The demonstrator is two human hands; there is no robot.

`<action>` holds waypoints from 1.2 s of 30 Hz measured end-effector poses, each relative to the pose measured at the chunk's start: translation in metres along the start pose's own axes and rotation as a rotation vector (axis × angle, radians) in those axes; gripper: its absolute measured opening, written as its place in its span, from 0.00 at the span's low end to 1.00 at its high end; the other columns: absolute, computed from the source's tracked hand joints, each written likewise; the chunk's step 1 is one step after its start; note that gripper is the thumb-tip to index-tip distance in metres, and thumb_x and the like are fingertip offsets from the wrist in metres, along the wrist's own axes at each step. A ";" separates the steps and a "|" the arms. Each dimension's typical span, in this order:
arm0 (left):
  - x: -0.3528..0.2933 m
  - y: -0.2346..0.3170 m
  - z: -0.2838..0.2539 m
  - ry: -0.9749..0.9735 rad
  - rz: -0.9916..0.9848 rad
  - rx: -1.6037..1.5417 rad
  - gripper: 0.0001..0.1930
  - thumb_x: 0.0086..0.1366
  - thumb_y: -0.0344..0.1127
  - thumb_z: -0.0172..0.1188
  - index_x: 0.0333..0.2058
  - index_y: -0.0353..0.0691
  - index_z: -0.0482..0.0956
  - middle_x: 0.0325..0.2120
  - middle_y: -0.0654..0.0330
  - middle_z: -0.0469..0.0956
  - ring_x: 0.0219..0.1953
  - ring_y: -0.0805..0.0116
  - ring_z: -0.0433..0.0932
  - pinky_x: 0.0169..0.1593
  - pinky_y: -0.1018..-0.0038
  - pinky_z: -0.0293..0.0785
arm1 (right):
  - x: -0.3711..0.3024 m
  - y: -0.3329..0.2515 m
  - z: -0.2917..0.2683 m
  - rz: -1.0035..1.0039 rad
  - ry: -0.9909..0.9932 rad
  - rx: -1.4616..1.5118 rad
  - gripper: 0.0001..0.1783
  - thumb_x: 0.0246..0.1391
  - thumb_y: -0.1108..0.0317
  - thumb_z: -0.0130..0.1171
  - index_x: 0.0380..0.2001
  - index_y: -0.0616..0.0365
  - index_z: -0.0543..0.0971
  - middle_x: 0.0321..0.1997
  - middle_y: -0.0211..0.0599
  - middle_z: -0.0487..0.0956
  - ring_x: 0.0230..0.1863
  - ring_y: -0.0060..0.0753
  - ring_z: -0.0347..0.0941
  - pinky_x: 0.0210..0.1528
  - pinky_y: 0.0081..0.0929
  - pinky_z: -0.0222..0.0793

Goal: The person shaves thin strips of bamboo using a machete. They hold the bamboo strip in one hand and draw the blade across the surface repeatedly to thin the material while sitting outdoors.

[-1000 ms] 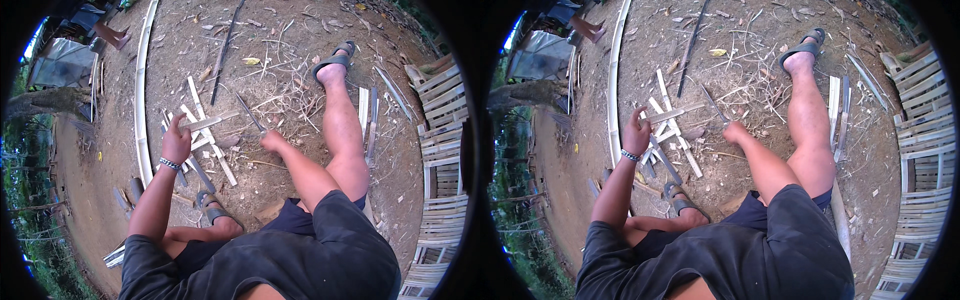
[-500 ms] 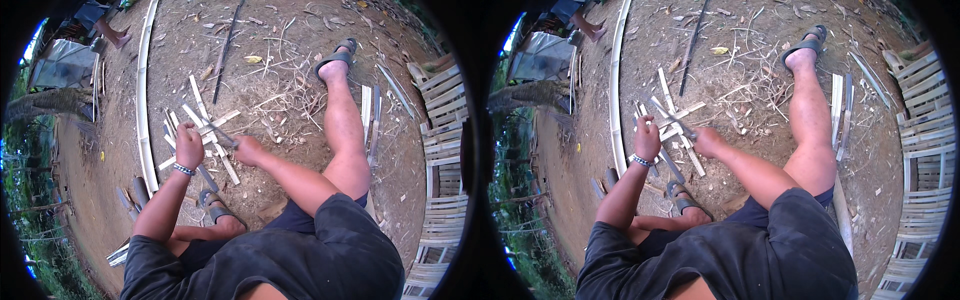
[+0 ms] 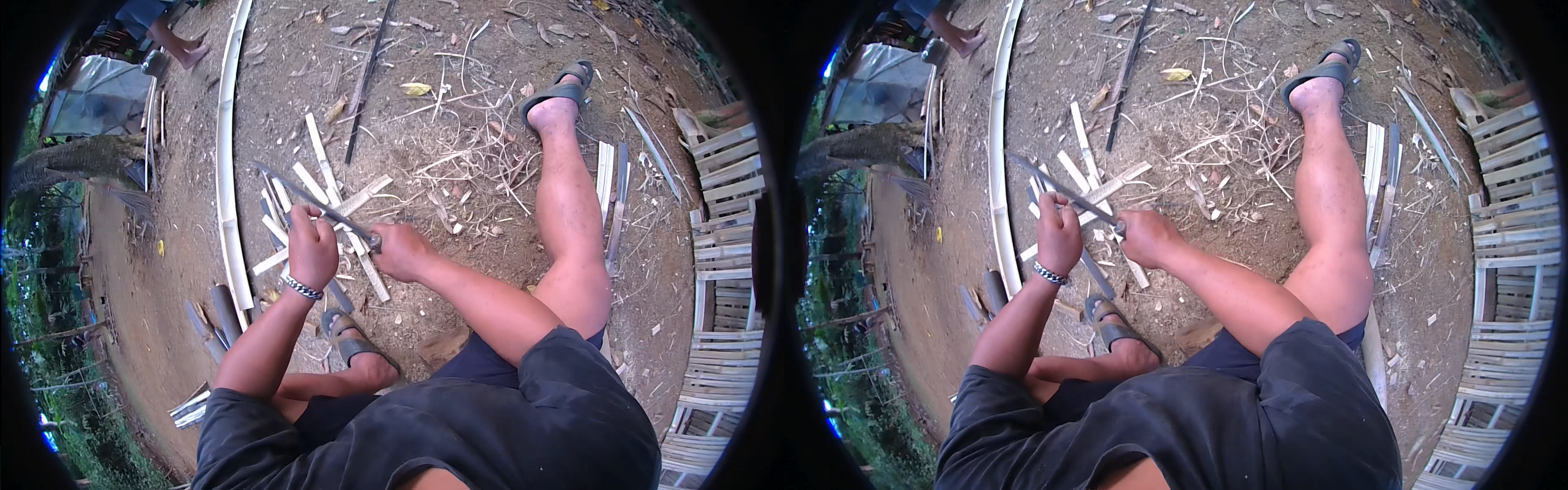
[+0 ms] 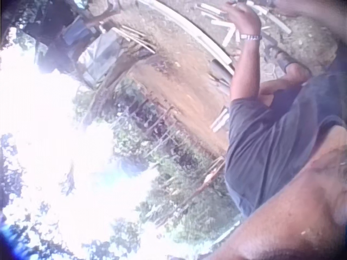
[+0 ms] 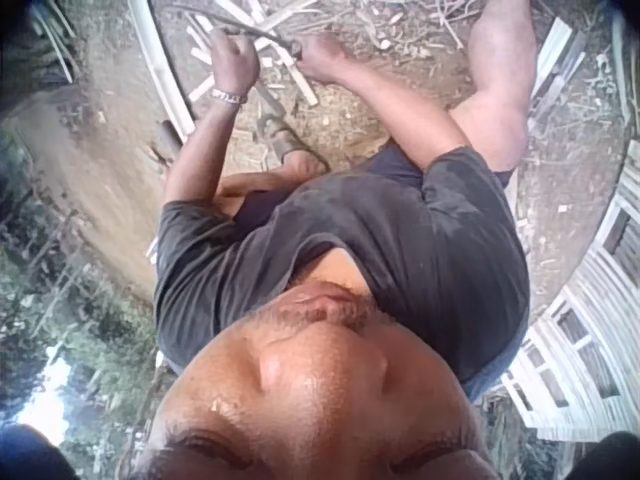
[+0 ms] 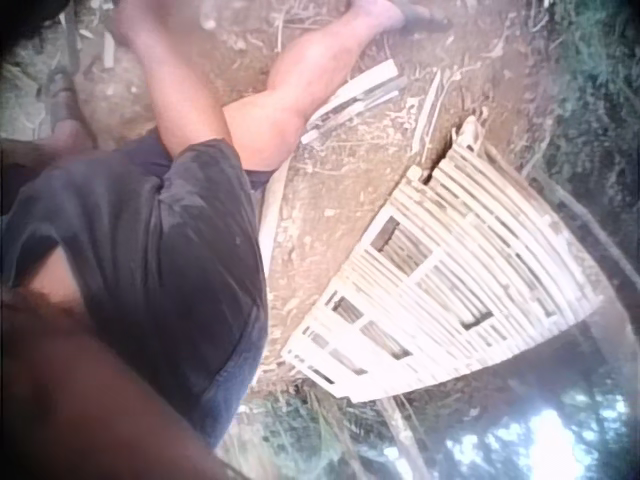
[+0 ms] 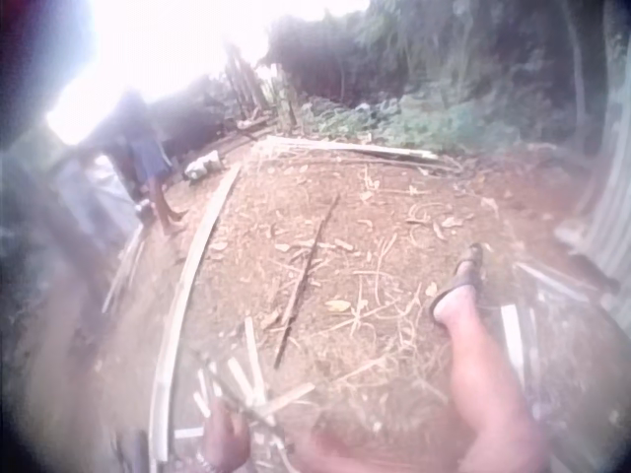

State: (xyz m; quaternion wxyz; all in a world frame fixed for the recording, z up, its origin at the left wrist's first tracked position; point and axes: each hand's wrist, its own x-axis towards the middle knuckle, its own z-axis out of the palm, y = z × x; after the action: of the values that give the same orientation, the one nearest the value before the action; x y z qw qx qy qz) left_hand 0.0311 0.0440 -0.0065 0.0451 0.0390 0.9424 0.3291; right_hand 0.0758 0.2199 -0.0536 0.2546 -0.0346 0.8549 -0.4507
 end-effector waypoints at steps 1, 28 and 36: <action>0.000 -0.001 0.007 0.062 0.148 0.013 0.07 0.67 0.26 0.46 0.43 0.32 0.64 0.24 0.42 0.73 0.24 0.48 0.73 0.30 0.55 0.69 | -0.002 0.012 -0.004 0.138 -0.064 0.144 0.28 0.55 0.73 0.53 0.62 0.56 0.72 0.54 0.51 0.78 0.53 0.49 0.78 0.55 0.44 0.74; 0.025 -0.028 0.003 0.054 -0.217 -0.312 0.06 0.66 0.28 0.48 0.39 0.36 0.70 0.20 0.62 0.71 0.21 0.75 0.68 0.25 0.72 0.65 | 0.048 0.147 0.053 0.449 0.035 -0.023 0.17 0.53 0.67 0.58 0.45 0.62 0.80 0.44 0.54 0.82 0.46 0.52 0.80 0.50 0.43 0.76; 0.039 -0.040 0.023 0.176 -0.175 -0.219 0.08 0.66 0.30 0.49 0.38 0.34 0.76 0.25 0.57 0.77 0.28 0.72 0.74 0.34 0.71 0.71 | 0.010 0.117 0.027 0.389 0.116 -0.025 0.17 0.54 0.67 0.58 0.47 0.58 0.81 0.46 0.51 0.82 0.48 0.52 0.80 0.52 0.43 0.75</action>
State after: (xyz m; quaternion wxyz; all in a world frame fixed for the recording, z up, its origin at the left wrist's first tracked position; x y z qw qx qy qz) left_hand -0.0067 0.0309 -0.0515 -0.0049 -0.0775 0.9011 0.4267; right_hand 0.0994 0.2655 -0.1625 0.2869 0.1541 0.8642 -0.3836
